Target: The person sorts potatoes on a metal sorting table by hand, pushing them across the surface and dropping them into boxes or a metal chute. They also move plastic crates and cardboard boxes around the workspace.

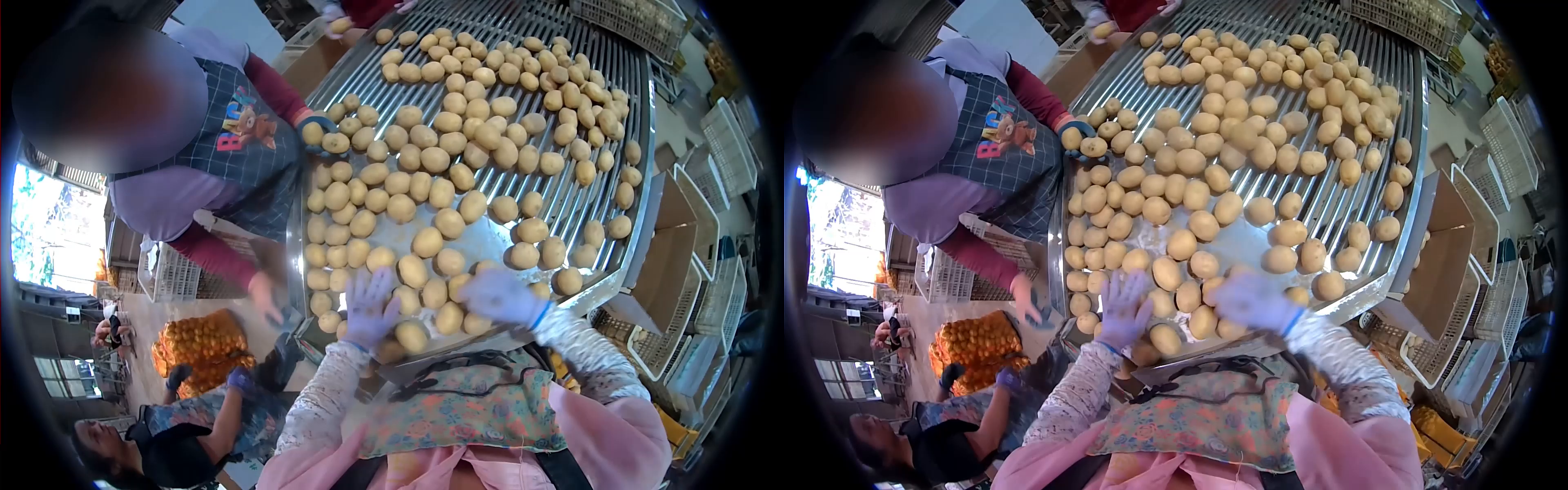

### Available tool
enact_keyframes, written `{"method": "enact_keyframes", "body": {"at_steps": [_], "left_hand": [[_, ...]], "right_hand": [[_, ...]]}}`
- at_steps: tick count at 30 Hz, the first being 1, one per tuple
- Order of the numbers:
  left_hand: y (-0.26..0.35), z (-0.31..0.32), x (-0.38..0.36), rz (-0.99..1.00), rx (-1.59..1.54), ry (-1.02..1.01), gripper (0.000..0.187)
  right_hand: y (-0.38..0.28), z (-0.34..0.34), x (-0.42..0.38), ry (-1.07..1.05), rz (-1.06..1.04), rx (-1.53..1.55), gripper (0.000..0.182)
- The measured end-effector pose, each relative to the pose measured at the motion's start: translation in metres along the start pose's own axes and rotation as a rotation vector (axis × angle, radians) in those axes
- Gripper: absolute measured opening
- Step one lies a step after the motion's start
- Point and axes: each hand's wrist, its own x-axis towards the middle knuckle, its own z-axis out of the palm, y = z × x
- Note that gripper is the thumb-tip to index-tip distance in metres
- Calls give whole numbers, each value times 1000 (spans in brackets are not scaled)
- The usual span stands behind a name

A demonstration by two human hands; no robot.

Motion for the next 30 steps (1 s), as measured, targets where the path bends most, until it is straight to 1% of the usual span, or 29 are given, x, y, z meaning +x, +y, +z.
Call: {"method": "enact_keyframes", "body": {"at_steps": [1,3,5,6,8,9,11,12,13,14,15,16,17,18,19,20,21,22,23,25,26,27,28,29,30], "left_hand": [[2,3,17,0,-5,-9,67],[17,20,53,-31,193,232,69],[46,43,89,-24,185,260,69],[64,56,100,-24,169,278,70],[85,62,102,-25,160,296,70],[98,55,94,50,54,248,71],[114,34,66,239,-124,154,71],[114,26,44,356,-199,105,71],[107,26,19,385,-148,46,71],[95,23,-2,415,-100,-10,72],[81,13,-15,342,-163,-91,73],[66,4,-27,261,-225,-176,74],[52,1,-41,256,-239,-186,74],[37,-1,-53,196,-130,-115,74],[28,1,-55,140,-15,-34,74],[28,8,-53,139,-15,-29,74],[31,16,-48,101,75,27,74],[36,25,-40,65,167,82,75],[45,36,-28,69,171,84,75],[73,57,5,53,-82,268,76],[91,53,20,66,-79,267,76],[112,42,33,121,-54,183,79],[127,37,39,173,-27,99,81],[135,44,42,181,-20,96,81],[141,51,46,227,-84,106,80]], "right_hand": [[4,-25,-10,196,107,-233,35],[17,-64,-15,578,307,-701,42],[35,-84,-2,628,335,-1020,51],[47,-81,4,630,335,-1019,51],[69,-69,20,424,598,-1139,59],[68,-74,28,431,597,-1138,59],[61,-85,36,263,834,-840,67],[33,-95,40,127,852,-776,67],[32,-93,28,133,872,-781,67],[31,-88,10,479,754,-491,66],[31,-85,-7,800,605,-194,66],[25,-91,-27,979,430,101,66],[24,-105,-54,1063,424,31,67],[4,-118,-76,1068,336,556,64],[-2,-130,-107,1066,477,702,60],[0,-139,-132,1011,535,771,54],[7,-141,-143,1008,532,769,54],[19,-139,-151,813,791,439,54],[25,-136,-156,600,1021,103,54],[2,-107,-116,437,1085,-237,52],[5,-86,-105,429,1017,-666,52],[3,-82,-88,378,1097,-708,55],[0,-85,-73,250,1160,-699,57],[-2,-91,-62,122,1218,-686,58],[-1,-98,-55,132,1221,-677,58]]}}
